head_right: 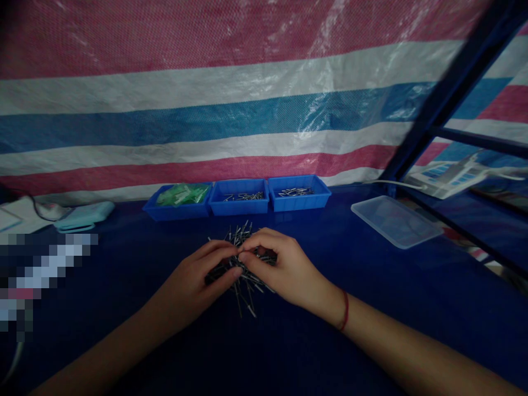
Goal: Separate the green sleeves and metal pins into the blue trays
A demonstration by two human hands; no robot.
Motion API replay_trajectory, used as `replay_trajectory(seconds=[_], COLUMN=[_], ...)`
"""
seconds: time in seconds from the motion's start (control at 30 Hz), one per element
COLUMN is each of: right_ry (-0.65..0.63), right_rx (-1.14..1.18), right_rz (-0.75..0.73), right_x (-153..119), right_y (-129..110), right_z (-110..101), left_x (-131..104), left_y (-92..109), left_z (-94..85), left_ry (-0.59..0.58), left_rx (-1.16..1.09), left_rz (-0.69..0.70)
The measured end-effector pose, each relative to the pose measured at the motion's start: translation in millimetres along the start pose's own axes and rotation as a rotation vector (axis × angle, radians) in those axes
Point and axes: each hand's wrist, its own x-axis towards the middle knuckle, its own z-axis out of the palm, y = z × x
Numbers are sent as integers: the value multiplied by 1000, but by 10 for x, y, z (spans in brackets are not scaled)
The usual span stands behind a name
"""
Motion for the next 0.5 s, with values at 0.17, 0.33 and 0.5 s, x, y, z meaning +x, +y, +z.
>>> replay_trajectory(seconds=[0.17,0.33,0.5], right_ry=[-5,25,45], right_rx=[85,125,140], right_rz=[36,67,72], right_x=[-19,-39,-50], right_y=[-50,-41,-45], right_z=[29,40,49], left_x=[-8,-6,-4], left_y=[43,72,78], left_z=[39,44,42], left_ry=[48,49,45], left_rx=[-111,-157,-172], left_rz=[-16,-52,-70])
